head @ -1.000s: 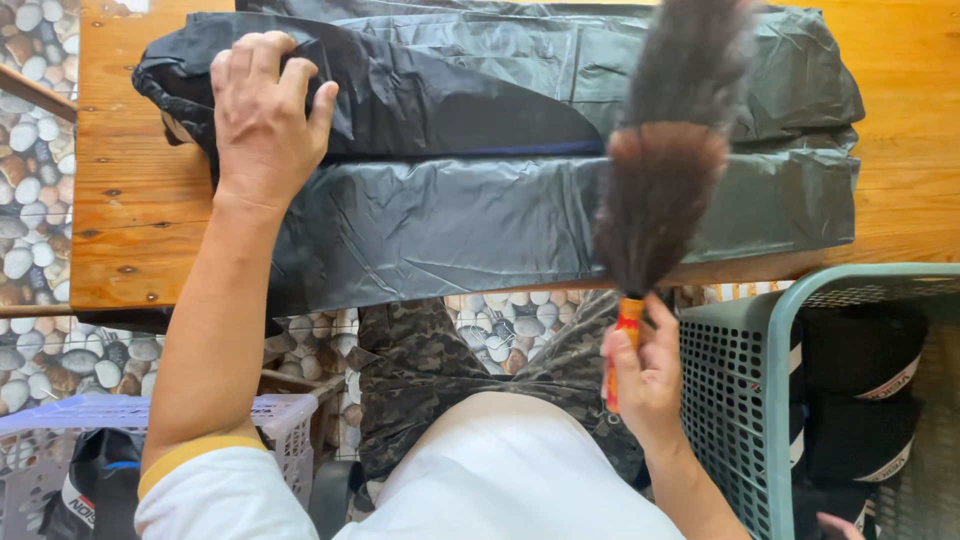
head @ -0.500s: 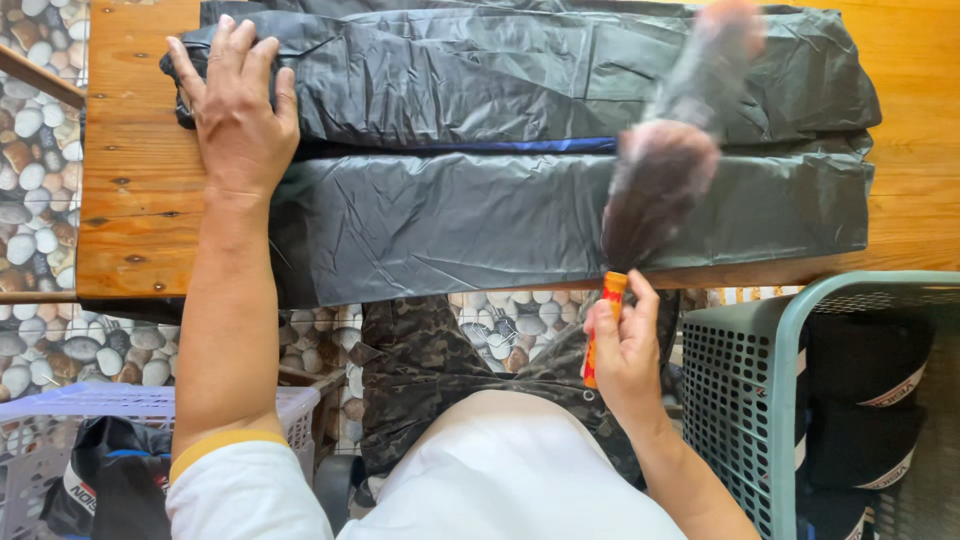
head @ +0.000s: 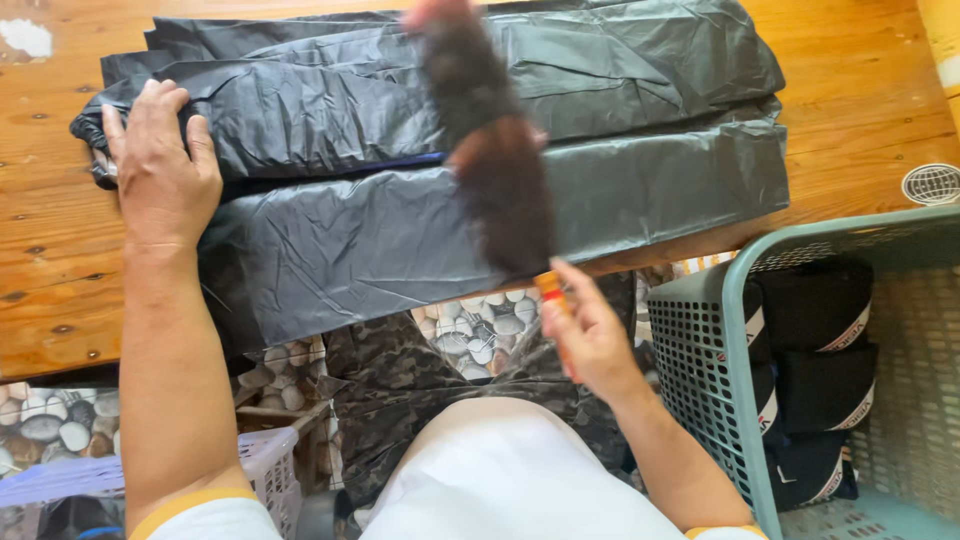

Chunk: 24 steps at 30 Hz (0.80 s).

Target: The person uses a feather duster to wipe a black tarp on a wooden table, then folds the tarp into a compact bundle by hand. The person smooths the folds and adjusts the bundle on the table.

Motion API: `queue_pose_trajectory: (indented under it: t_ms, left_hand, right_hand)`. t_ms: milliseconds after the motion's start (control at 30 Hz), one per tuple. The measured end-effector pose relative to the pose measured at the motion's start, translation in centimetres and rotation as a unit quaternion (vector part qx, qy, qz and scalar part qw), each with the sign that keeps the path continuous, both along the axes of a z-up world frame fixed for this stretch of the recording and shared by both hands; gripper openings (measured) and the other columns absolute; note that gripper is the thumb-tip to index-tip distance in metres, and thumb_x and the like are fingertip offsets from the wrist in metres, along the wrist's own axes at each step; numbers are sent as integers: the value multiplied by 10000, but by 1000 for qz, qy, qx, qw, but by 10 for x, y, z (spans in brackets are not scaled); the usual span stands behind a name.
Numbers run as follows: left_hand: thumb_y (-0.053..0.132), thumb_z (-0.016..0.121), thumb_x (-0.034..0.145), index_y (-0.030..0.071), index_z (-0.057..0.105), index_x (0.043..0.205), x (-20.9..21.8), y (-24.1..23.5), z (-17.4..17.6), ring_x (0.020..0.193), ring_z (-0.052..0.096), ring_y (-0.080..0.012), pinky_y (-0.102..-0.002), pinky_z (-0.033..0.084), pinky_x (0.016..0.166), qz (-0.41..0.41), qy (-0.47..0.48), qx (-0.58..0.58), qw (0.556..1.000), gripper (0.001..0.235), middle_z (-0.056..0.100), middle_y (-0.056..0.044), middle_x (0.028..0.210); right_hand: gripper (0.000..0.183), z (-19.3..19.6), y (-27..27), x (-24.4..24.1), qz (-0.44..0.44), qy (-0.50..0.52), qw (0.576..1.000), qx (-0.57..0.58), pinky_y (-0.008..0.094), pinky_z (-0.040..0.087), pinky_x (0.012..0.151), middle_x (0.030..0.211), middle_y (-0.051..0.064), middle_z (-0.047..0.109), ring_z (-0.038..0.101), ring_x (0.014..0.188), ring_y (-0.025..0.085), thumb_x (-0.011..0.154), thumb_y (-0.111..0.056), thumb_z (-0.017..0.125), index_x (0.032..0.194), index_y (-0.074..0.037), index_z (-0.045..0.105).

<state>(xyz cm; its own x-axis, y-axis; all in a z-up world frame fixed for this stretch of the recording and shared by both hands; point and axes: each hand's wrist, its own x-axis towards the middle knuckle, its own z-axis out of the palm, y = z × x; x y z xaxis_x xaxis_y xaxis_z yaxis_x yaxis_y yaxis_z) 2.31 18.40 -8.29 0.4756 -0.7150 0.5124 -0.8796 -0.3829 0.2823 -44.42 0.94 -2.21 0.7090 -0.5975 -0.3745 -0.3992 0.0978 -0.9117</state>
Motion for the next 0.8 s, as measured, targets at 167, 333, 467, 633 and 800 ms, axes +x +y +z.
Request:
queue_pose_trajectory:
  t_ms: [167, 333, 467, 633, 800]
  left_hand:
    - [-19, 636, 1165, -117, 659, 1343, -2, 1, 0, 1433, 539, -444, -682, 176, 1176, 0, -20, -5, 1000, 204, 634, -288, 1490]
    - [-33, 711, 1194, -153, 699, 1327, -13, -4, 13, 1457, 529, -511, -697, 166, 1193, -11, -48, -19, 999, 179, 615, -317, 1482]
    - [-54, 692, 1210, -161, 717, 1316, -14, -6, 16, 1462, 541, -522, -706, 151, 1200, -31, -65, -27, 997, 153, 619, -320, 1493]
    - [-54, 694, 1167, -153, 691, 1318, -16, -3, 21, 1477, 481, -524, -727, 161, 1189, -48, -35, -23, 998, 181, 595, -334, 1495]
    - [-1, 749, 1154, -112, 722, 1285, -22, -3, 34, 1396, 582, -487, -680, 247, 1201, -62, -66, -17, 996, 174, 664, -297, 1439]
  right_hand:
    - [454, -10, -37, -37, -298, -97, 949, -38, 235, 381, 372, 823, 74, 553, 426, 451, 106, 1090, -261, 460, 1514, -159, 336]
    - [453, -16, -13, -41, -263, -93, 956, -89, 242, 468, 403, 863, 68, 582, 500, 504, 111, 1117, -214, 404, 1541, -141, 262]
    - [639, -33, 23, -33, -73, -58, 990, -104, 257, 558, 644, 942, 71, 643, 618, 772, 120, 1011, -282, 546, 1569, -80, 309]
    - [593, -12, 27, -17, 150, 32, 984, -86, 228, 532, 901, 1118, -21, 805, 706, 941, 60, 962, -235, 642, 1534, -188, 493]
    - [584, -32, -3, -33, -114, -61, 989, -69, 217, 452, 366, 849, 63, 624, 493, 475, 76, 1067, -244, 464, 1589, -76, 262]
